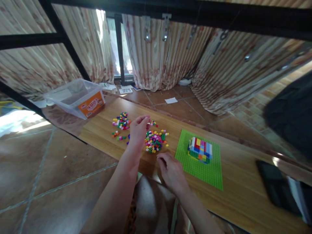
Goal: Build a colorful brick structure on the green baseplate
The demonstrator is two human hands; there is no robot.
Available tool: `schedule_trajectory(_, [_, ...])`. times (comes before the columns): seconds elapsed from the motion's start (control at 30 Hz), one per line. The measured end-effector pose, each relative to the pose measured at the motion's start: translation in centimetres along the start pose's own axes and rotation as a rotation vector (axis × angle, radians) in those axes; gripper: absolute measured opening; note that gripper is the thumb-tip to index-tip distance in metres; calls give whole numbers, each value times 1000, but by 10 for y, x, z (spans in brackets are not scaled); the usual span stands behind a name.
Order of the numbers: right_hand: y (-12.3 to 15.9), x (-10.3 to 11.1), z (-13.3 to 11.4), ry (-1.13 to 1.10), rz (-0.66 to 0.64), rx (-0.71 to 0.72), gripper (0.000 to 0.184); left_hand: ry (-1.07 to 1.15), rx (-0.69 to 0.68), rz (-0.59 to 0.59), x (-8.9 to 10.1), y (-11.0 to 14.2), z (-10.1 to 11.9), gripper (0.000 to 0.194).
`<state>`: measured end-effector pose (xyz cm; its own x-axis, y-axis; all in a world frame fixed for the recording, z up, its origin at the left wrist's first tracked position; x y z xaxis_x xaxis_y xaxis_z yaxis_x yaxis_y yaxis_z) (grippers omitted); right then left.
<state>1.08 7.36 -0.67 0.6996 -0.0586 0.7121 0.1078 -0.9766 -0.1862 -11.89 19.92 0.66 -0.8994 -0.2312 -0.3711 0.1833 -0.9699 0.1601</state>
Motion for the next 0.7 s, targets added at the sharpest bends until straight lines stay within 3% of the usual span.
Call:
schedule_trajectory(0.17, [0,55,24,-100,135,-80,24,-108,35,-90,-21,10,-15,14])
schedule_trajectory(0.4, [18,140,91,73,391,-201,25,-516,-79,-326,-64,31,-49,19])
schedule_trajectory(0.5, [19,147,99,143,393,-191,26,-654,-155,-462,-85,50,-61,20])
schedule_trajectory(0.7, [11,128,91,257,304,-119,27,-846,-190,-603,-108,81,-79,24])
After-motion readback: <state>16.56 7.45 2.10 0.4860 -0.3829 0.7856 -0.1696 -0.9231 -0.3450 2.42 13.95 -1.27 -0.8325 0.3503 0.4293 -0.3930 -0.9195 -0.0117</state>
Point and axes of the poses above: each hand's wrist, its own y-axis away from the middle knuckle, its own x-axis out of the back of the hand, z = x × y, the point moved 10 cm from there along -y, towards the middle knuckle, and after that the axes turned 1 degree about x, right-handed, at the moved point
